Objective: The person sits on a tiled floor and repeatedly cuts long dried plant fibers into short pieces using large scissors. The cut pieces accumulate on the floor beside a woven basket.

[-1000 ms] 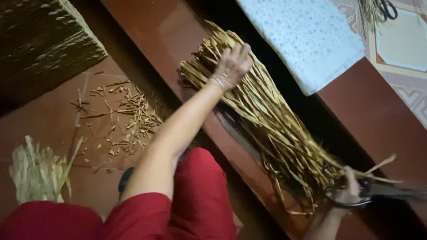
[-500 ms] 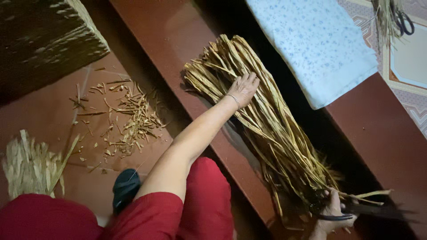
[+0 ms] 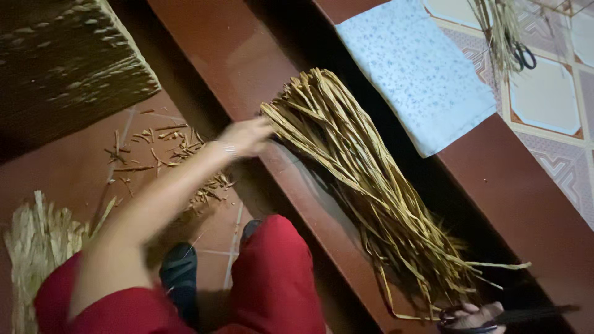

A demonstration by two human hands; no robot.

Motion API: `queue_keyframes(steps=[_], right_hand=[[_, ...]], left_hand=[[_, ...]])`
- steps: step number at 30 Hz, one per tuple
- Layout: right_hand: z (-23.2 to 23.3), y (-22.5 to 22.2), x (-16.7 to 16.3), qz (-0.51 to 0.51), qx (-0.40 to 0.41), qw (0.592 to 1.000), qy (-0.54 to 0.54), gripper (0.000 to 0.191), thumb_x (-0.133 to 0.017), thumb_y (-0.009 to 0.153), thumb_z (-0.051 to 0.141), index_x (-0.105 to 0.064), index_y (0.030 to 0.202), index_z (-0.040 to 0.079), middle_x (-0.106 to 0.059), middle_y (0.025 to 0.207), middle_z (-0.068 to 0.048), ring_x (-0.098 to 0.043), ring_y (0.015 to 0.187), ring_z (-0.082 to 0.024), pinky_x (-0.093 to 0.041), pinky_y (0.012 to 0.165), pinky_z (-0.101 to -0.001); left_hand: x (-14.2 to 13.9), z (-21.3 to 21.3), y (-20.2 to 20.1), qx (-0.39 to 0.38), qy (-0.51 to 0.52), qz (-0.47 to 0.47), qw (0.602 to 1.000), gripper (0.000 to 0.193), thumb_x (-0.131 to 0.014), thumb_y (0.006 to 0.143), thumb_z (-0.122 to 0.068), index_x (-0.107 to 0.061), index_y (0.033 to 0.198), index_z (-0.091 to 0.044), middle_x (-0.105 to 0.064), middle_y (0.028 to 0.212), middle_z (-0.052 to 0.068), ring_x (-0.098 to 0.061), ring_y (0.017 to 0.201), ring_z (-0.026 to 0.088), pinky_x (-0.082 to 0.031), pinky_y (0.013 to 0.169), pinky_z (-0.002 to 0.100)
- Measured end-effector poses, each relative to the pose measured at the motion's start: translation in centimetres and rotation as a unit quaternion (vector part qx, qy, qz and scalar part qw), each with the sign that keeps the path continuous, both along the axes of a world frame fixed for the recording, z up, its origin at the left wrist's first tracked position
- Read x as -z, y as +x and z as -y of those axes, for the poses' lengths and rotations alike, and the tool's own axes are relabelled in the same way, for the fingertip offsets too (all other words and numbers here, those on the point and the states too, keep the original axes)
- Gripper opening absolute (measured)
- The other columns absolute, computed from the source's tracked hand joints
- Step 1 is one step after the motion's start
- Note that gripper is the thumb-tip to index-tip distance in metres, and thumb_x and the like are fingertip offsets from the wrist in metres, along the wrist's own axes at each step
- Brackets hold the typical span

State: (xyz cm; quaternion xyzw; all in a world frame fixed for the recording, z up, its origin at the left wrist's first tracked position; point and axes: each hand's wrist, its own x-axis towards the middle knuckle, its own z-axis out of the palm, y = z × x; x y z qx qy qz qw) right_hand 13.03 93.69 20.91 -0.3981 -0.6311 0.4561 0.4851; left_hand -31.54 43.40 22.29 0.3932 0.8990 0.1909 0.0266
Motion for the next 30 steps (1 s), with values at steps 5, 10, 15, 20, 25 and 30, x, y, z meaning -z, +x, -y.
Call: queue_keyframes(steps=[5, 10, 15, 20, 25, 30], right_hand=[[5.2, -3.9, -6.6, -0.054, -0.100, 0.993, -0.013, 0.038, -0.049, 0.117, 0.035, -0.056, 0.134, 0.001, -0.058, 0.083, -0.006, -0.052, 0.064, -0.014, -0.045, 0.054, -0.0307], [17.2, -11.8, -12.2, -0.111, -0.404, 0.896, -0.147, 0.047, -0.044, 0.119, 0.042, -0.057, 0.138, 0.001, -0.056, 0.074, -0.004, -0.044, 0.053, -0.013, -0.037, 0.047, -0.0305], [30.5, -18.3, -18.5, -0.153, -0.646, 0.674, -0.324, 0.054, -0.040, 0.117, 0.047, -0.059, 0.142, 0.004, -0.052, 0.068, -0.002, -0.037, 0.048, -0.014, -0.033, 0.045, -0.0320], [42.3, -23.4, -20.0, -0.024, -0.749, 0.588, -0.304, 0.055, -0.040, 0.118, 0.050, -0.063, 0.140, 0.005, -0.049, 0.064, -0.002, -0.032, 0.043, -0.009, -0.028, 0.047, -0.0268], [49.1, -28.5, -15.5, 0.072, -0.808, 0.525, -0.258, 0.045, -0.046, 0.121, 0.048, -0.059, 0.134, 0.006, -0.050, 0.065, -0.003, -0.034, 0.046, -0.012, -0.029, 0.047, -0.0262], [49.7, -32.3, -11.3, 0.136, -0.771, 0.438, -0.441, 0.040, -0.046, 0.123, 0.043, -0.058, 0.123, 0.005, -0.057, 0.085, -0.005, -0.044, 0.057, -0.012, -0.036, 0.060, -0.0295]], left_hand=[[0.6, 18.3, 3.7, -0.196, -0.032, 0.130, 0.971, 0.043, -0.053, 0.090, -0.016, -0.068, 0.130, -0.008, -0.068, 0.132, 0.018, -0.065, 0.122, 0.035, -0.051, 0.107, 0.045], [2.4, 32.2, 15.0, -0.401, 0.055, 0.210, 0.890, 0.040, -0.062, 0.093, -0.026, -0.071, 0.129, -0.011, -0.073, 0.121, 0.017, -0.071, 0.105, 0.032, -0.055, 0.094, 0.043], [6.1, 40.3, 28.3, -0.558, 0.101, 0.292, 0.770, 0.033, -0.066, 0.096, -0.026, -0.073, 0.123, -0.009, -0.075, 0.109, 0.013, -0.069, 0.099, 0.025, -0.054, 0.090, 0.040], [9.2, 46.3, 37.1, -0.623, 0.300, 0.242, 0.680, 0.019, -0.065, 0.101, -0.022, -0.072, 0.109, -0.006, -0.072, 0.097, 0.005, -0.065, 0.088, 0.015, -0.053, 0.077, 0.034], [12.4, 50.5, 42.9, -0.749, 0.332, 0.199, 0.538, 0.009, -0.062, 0.094, -0.009, -0.069, 0.097, -0.003, -0.067, 0.091, 0.004, -0.062, 0.087, 0.015, -0.051, 0.077, 0.032], [15.4, 52.2, 44.4, -0.793, 0.270, 0.129, 0.530, 0.041, -0.082, 0.078, -0.014, -0.065, 0.114, -0.002, -0.070, 0.107, 0.012, -0.067, 0.099, 0.025, -0.053, 0.088, 0.036]])
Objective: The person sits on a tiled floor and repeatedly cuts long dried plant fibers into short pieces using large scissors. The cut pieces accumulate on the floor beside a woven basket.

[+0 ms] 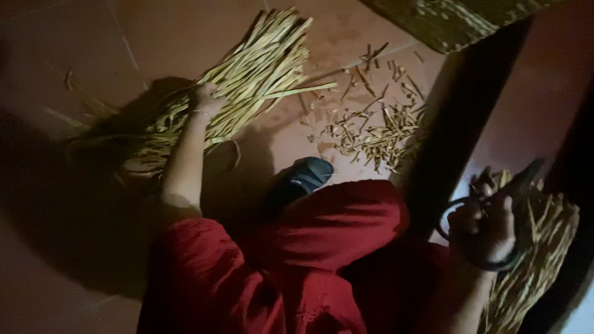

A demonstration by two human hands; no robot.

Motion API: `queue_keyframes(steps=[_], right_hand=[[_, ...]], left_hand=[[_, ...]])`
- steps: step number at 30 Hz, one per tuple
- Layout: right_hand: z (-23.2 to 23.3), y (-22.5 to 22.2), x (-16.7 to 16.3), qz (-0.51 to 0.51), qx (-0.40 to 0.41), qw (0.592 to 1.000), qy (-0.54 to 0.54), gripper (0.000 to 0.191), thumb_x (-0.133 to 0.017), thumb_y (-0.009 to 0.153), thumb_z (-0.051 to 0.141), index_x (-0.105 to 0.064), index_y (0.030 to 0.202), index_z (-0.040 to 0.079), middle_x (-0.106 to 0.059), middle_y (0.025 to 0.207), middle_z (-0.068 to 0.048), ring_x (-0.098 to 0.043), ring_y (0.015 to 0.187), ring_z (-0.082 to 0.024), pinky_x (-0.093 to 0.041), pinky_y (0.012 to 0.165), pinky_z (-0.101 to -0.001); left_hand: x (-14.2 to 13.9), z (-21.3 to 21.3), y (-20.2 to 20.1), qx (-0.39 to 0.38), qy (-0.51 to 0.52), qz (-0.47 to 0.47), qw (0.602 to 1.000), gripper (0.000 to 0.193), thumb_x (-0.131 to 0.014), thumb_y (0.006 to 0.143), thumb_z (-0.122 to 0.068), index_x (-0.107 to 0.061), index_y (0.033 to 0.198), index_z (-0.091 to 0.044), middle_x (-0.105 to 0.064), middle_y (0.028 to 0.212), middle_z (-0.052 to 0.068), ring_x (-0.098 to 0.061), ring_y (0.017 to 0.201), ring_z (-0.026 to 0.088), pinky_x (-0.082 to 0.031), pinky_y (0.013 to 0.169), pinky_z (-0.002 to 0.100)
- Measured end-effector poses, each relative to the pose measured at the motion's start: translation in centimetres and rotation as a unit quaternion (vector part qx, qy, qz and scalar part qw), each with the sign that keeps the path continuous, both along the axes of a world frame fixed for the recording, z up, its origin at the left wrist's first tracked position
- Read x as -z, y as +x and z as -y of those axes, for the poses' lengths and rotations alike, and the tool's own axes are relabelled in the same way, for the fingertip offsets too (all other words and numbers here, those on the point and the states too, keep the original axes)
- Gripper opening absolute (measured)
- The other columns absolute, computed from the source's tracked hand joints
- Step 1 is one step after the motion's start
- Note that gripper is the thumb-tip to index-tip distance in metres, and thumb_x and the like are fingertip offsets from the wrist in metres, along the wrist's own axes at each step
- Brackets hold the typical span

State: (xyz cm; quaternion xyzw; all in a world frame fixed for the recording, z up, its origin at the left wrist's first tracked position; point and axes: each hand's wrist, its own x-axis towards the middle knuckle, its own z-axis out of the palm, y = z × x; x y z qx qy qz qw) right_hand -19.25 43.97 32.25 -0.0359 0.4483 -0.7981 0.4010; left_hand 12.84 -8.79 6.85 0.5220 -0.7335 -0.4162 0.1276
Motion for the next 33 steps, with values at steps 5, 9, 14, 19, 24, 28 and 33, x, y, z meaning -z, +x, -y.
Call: queue_keyframes(steps=[5, 9, 14, 19, 24, 28, 33], right_hand=[[-0.9, -0.6, 0.4, 0.021, -0.014, 1.000, 0.002, 0.040, -0.047, 0.120, 0.042, -0.060, 0.123, 0.004, -0.055, 0.081, -0.003, -0.045, 0.058, -0.011, -0.038, 0.057, -0.0288], [-0.2, 0.1, 0.3, 0.015, -0.008, 0.999, 0.035, 0.039, -0.046, 0.121, 0.041, -0.059, 0.121, 0.004, -0.054, 0.081, -0.003, -0.044, 0.059, -0.011, -0.038, 0.057, -0.0276], [0.3, 0.9, -0.4, 0.015, -0.017, 0.996, 0.090, 0.039, -0.046, 0.120, 0.042, -0.058, 0.121, 0.005, -0.053, 0.080, -0.003, -0.044, 0.058, -0.012, -0.037, 0.057, -0.0281], [0.8, 1.3, -1.0, 0.012, -0.015, 0.991, 0.131, 0.039, -0.045, 0.120, 0.043, -0.058, 0.120, 0.006, -0.052, 0.079, -0.004, -0.044, 0.058, -0.013, -0.037, 0.056, -0.0286], [1.0, 1.0, -1.2, 0.016, -0.013, 0.988, 0.154, 0.039, -0.045, 0.120, 0.044, -0.057, 0.119, 0.007, -0.052, 0.078, -0.004, -0.044, 0.058, -0.014, -0.037, 0.056, -0.0291], [0.4, 1.0, -1.1, 0.017, -0.017, 0.987, 0.161, 0.039, -0.045, 0.120, 0.045, -0.056, 0.119, 0.007, -0.051, 0.077, -0.004, -0.044, 0.058, -0.015, -0.037, 0.056, -0.0295], [-0.1, 1.3, -0.8, 0.022, -0.022, 0.985, 0.171, 0.039, -0.044, 0.119, 0.045, -0.056, 0.118, 0.008, -0.051, 0.075, -0.004, -0.044, 0.058, -0.016, -0.037, 0.055, -0.0301]], left_hand=[[0.6, 1.1, 0.0, 0.016, 0.044, 0.198, 0.979, 0.085, -0.080, 0.082, -0.035, -0.037, 0.152, -0.014, -0.038, 0.154, 0.019, -0.035, 0.142, 0.038, -0.030, 0.116, 0.050], [1.1, 2.2, -1.5, 0.062, 0.000, 0.291, 0.955, 0.097, -0.070, 0.090, -0.049, -0.015, 0.164, -0.019, -0.006, 0.172, 0.008, -0.002, 0.156, 0.036, -0.003, 0.125, 0.059], [3.2, 3.7, -2.9, 0.054, 0.022, 0.314, 0.947, 0.084, -0.055, 0.099, -0.047, -0.013, 0.166, -0.019, -0.004, 0.174, 0.005, 0.003, 0.160, 0.030, 0.003, 0.122, 0.069], [3.9, 5.2, -4.6, 0.061, 0.030, 0.315, 0.947, 0.079, -0.044, 0.103, -0.045, -0.006, 0.166, -0.017, -0.001, 0.174, 0.005, 0.004, 0.159, 0.032, 0.006, 0.120, 0.071], [2.7, 5.7, -6.8, 0.083, 0.147, 0.318, 0.933, 0.100, -0.048, 0.095, -0.066, 0.004, 0.169, -0.022, -0.008, 0.171, 0.013, -0.003, 0.158, 0.033, 0.013, 0.125, 0.062], [1.9, 3.3, -7.0, 0.178, 0.127, 0.330, 0.918, 0.130, -0.066, 0.075, -0.085, -0.007, 0.164, -0.011, -0.007, 0.172, 0.022, -0.002, 0.160, 0.040, 0.010, 0.123, 0.060], [2.8, -1.4, -6.8, 0.203, 0.036, 0.336, 0.919, 0.160, -0.087, 0.047, -0.076, 0.000, 0.162, -0.005, -0.007, 0.164, 0.028, -0.006, 0.152, 0.043, 0.013, 0.114, 0.066]])
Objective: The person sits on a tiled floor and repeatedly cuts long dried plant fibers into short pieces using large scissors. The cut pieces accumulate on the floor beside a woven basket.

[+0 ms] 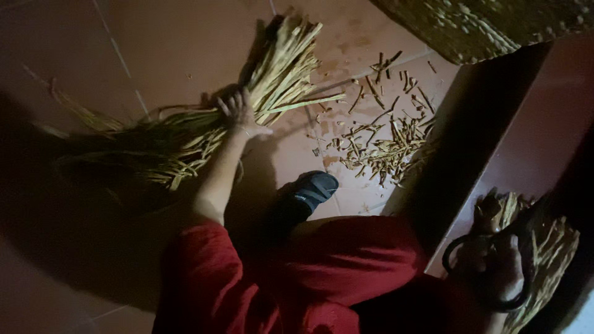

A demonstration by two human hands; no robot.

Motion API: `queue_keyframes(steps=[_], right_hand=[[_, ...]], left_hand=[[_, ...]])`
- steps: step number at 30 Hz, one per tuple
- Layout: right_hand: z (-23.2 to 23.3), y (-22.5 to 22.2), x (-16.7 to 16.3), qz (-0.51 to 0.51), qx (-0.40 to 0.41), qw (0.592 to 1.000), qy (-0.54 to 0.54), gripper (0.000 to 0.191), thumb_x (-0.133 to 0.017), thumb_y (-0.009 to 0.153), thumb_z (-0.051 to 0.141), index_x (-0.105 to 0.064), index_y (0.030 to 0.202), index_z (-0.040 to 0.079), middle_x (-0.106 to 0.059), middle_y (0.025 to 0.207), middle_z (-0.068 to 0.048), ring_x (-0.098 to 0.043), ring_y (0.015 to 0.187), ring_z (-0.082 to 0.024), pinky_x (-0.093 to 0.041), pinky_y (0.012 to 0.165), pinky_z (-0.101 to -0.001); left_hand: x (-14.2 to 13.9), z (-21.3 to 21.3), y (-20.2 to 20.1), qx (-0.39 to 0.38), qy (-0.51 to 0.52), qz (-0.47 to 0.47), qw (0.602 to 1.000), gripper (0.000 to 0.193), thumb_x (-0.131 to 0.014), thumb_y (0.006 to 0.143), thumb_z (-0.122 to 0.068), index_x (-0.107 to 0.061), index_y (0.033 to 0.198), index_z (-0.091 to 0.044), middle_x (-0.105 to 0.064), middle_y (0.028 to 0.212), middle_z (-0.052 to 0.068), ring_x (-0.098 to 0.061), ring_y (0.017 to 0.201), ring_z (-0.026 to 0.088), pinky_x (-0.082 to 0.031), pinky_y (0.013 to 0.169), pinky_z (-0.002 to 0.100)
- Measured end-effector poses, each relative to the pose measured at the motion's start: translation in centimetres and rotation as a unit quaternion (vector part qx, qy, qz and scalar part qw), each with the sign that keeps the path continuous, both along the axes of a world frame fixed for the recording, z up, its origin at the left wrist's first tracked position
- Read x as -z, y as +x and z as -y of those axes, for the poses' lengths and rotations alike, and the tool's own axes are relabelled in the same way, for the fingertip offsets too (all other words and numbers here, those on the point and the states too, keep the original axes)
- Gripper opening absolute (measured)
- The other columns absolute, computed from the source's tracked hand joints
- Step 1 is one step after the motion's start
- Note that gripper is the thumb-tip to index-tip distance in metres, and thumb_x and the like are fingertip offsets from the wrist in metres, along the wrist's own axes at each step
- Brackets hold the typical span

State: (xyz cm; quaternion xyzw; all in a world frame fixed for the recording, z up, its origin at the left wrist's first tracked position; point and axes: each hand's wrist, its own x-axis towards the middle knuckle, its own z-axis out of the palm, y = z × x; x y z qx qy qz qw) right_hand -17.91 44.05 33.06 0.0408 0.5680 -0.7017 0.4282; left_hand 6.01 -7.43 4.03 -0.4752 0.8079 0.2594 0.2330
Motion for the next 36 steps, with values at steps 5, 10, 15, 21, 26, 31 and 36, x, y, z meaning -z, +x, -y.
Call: queue_keyframes(steps=[5, 10, 15, 21, 26, 31, 36], right_hand=[[-0.5, 0.1, -0.1, -0.006, 0.000, 1.000, 0.001, 0.039, -0.044, 0.119, 0.046, -0.055, 0.117, 0.009, -0.050, 0.074, -0.005, -0.044, 0.058, -0.017, -0.037, 0.055, -0.0306], [-1.5, 0.5, -0.2, -0.017, 0.006, 1.000, 0.002, 0.039, -0.044, 0.119, 0.047, -0.055, 0.117, 0.010, -0.049, 0.073, -0.005, -0.043, 0.058, -0.018, -0.037, 0.054, -0.0311], [-1.9, -0.1, -0.3, -0.037, 0.000, 0.999, -0.008, 0.039, -0.043, 0.118, 0.048, -0.054, 0.116, 0.011, -0.049, 0.072, -0.005, -0.043, 0.058, -0.019, -0.037, 0.054, -0.0316], [-2.5, 1.0, -1.3, -0.056, 0.048, 0.997, 0.037, 0.036, -0.043, 0.117, 0.048, -0.052, 0.129, 0.015, -0.047, 0.072, -0.003, -0.042, 0.058, -0.018, -0.036, 0.053, -0.0315], [-2.8, 3.0, -2.2, -0.067, 0.093, 0.993, 0.008, 0.033, -0.044, 0.123, 0.044, -0.050, 0.127, 0.012, -0.049, 0.071, -0.002, -0.043, 0.060, -0.017, -0.036, 0.053, -0.0306], [-2.9, 3.3, -2.8, -0.111, 0.069, 0.991, -0.016, 0.039, -0.041, 0.120, 0.041, -0.056, 0.137, 0.009, -0.049, 0.070, -0.004, -0.042, 0.057, -0.017, -0.037, 0.053, -0.0314], [-2.6, 4.6, -3.4, -0.138, 0.087, 0.987, 0.002, 0.045, -0.042, 0.121, 0.040, -0.059, 0.144, 0.005, -0.048, 0.063, -0.004, -0.041, 0.054, -0.016, -0.035, 0.049, -0.0305]], left_hand=[[1.8, -1.3, -0.1, -0.055, -0.128, -0.159, 0.977, 0.124, -0.089, 0.071, -0.058, -0.022, 0.158, 0.002, -0.045, 0.141, 0.033, -0.038, 0.135, 0.050, -0.001, 0.119, 0.071], [3.2, -0.2, -1.1, -0.029, -0.097, -0.094, 0.990, 0.071, -0.074, 0.083, -0.018, -0.047, 0.146, 0.001, -0.064, 0.128, 0.030, -0.060, 0.123, 0.046, -0.041, 0.111, 0.053], [2.4, -0.6, -2.6, -0.148, -0.003, -0.135, 0.980, 0.039, -0.077, 0.072, -0.010, -0.076, 0.110, -0.004, -0.070, 0.114, 0.025, -0.066, 0.110, 0.041, -0.054, 0.093, 0.044], [-2.9, 0.7, -7.0, -0.025, 0.046, -0.183, 0.982, 0.038, -0.080, 0.070, -0.017, -0.074, 0.105, -0.004, -0.073, 0.103, 0.023, -0.073, 0.099, 0.038, -0.057, 0.087, 0.044], [-4.0, -3.5, -11.4, 0.052, -0.016, -0.254, 0.966, 0.044, -0.072, 0.088, -0.021, -0.067, 0.128, -0.003, -0.070, 0.121, 0.027, -0.063, 0.121, 0.045, -0.048, 0.106, 0.052], [-1.0, -12.7, -14.2, 0.213, -0.123, -0.269, 0.931, 0.096, -0.078, 0.088, -0.017, -0.022, 0.164, -0.001, -0.037, 0.153, 0.036, -0.037, 0.139, 0.052, -0.023, 0.111, 0.073], [-1.0, -18.2, -13.9, 0.256, 0.040, -0.109, 0.960, 0.121, -0.087, 0.069, -0.032, -0.014, 0.163, -0.013, -0.027, 0.160, 0.022, -0.026, 0.149, 0.042, -0.019, 0.116, 0.070]])
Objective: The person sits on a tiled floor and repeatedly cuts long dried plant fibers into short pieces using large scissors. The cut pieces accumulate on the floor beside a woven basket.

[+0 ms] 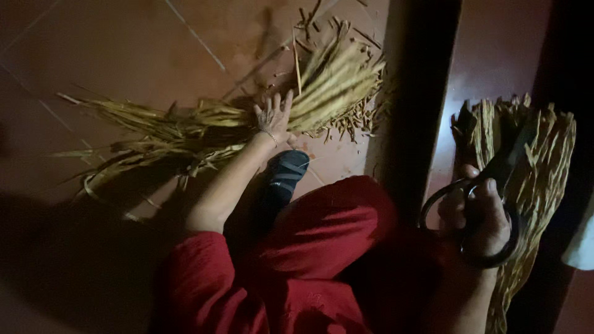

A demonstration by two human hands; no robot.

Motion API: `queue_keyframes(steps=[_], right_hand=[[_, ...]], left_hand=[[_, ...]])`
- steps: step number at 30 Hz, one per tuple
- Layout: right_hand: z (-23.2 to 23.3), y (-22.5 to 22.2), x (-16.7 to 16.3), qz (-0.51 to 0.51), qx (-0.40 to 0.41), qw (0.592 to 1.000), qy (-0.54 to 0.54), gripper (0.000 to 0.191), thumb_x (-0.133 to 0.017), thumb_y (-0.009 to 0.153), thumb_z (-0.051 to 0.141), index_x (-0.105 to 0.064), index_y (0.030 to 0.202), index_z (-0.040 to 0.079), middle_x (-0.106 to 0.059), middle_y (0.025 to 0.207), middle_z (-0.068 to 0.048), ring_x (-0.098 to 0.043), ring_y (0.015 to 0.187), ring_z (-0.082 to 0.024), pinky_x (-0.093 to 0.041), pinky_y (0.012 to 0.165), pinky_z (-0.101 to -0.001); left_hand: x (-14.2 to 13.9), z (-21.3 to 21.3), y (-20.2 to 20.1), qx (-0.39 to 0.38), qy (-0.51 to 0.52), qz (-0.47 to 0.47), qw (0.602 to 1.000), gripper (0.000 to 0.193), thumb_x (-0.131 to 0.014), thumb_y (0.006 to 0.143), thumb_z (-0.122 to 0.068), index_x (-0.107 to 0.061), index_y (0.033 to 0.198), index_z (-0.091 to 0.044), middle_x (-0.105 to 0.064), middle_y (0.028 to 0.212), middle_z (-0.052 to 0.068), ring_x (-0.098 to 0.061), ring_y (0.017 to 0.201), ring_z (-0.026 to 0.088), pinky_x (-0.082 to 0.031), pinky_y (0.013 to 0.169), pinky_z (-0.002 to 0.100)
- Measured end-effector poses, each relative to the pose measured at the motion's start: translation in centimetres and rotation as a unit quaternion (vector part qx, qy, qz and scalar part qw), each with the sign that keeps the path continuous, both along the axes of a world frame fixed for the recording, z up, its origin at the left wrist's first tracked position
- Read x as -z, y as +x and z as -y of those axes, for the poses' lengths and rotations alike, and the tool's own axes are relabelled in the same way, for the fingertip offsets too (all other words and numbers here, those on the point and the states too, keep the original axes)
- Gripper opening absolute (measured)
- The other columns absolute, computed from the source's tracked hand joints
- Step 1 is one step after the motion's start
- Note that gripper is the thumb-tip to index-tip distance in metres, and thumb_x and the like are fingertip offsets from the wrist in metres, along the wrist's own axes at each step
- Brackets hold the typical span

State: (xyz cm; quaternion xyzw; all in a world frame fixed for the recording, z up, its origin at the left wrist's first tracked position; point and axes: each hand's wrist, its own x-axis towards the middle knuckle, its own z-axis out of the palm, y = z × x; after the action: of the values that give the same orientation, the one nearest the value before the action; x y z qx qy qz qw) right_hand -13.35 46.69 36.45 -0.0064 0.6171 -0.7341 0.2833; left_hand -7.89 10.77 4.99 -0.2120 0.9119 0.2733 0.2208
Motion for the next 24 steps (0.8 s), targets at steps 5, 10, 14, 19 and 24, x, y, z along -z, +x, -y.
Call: queue_keyframes(steps=[5, 10, 14, 19, 24], right_hand=[[0.4, 0.2, -0.6, 0.010, 0.024, 0.998, 0.058, 0.046, -0.039, 0.116, 0.040, -0.057, 0.141, 0.006, -0.049, 0.073, -0.004, -0.041, 0.054, -0.016, -0.035, 0.047, -0.0308], [0.4, 0.7, -0.7, 0.015, 0.029, 0.999, 0.034, 0.043, -0.041, 0.119, 0.038, -0.057, 0.141, 0.004, -0.049, 0.070, -0.004, -0.041, 0.057, -0.014, -0.034, 0.050, -0.0287], [0.1, 0.9, -0.6, -0.009, 0.027, 0.998, 0.061, 0.044, -0.043, 0.117, 0.036, -0.056, 0.145, 0.004, -0.048, 0.074, -0.004, -0.038, 0.057, -0.013, -0.032, 0.056, -0.0283], [0.1, 0.8, -0.6, 0.053, 0.051, 0.996, 0.039, 0.043, -0.041, 0.115, 0.036, -0.056, 0.141, 0.006, -0.049, 0.072, -0.003, -0.039, 0.058, -0.013, -0.031, 0.053, -0.0279], [0.7, 1.1, -1.0, 0.047, 0.064, 0.996, 0.044, 0.043, -0.042, 0.114, 0.035, -0.056, 0.141, 0.005, -0.049, 0.072, -0.003, -0.039, 0.058, -0.013, -0.033, 0.055, -0.0280]], left_hand=[[0.5, 0.3, -0.3, -0.057, 0.058, 0.025, 0.996, 0.096, -0.079, 0.082, -0.038, -0.026, 0.160, -0.018, -0.033, 0.158, 0.018, -0.023, 0.151, 0.039, -0.010, 0.121, 0.072], [2.7, 0.8, -3.7, -0.126, 0.060, -0.065, 0.988, 0.082, -0.073, 0.088, -0.035, -0.034, 0.155, -0.007, -0.032, 0.161, 0.023, -0.021, 0.151, 0.045, -0.014, 0.123, 0.058], [3.2, 0.0, -7.3, -0.164, 0.073, -0.176, 0.968, 0.099, -0.083, 0.079, -0.038, -0.028, 0.152, -0.001, -0.033, 0.155, 0.028, -0.022, 0.147, 0.045, -0.015, 0.123, 0.050], [2.6, -1.7, -9.8, -0.288, 0.129, -0.140, 0.939, 0.090, -0.074, 0.076, -0.018, -0.032, 0.155, -0.008, -0.043, 0.147, 0.027, -0.040, 0.136, 0.044, -0.032, 0.116, 0.049], [1.7, -2.4, -10.1, -0.169, 0.028, -0.130, 0.977, 0.025, -0.072, 0.089, -0.023, -0.069, 0.105, -0.004, -0.063, 0.124, 0.026, -0.057, 0.123, 0.043, -0.041, 0.111, 0.054]])
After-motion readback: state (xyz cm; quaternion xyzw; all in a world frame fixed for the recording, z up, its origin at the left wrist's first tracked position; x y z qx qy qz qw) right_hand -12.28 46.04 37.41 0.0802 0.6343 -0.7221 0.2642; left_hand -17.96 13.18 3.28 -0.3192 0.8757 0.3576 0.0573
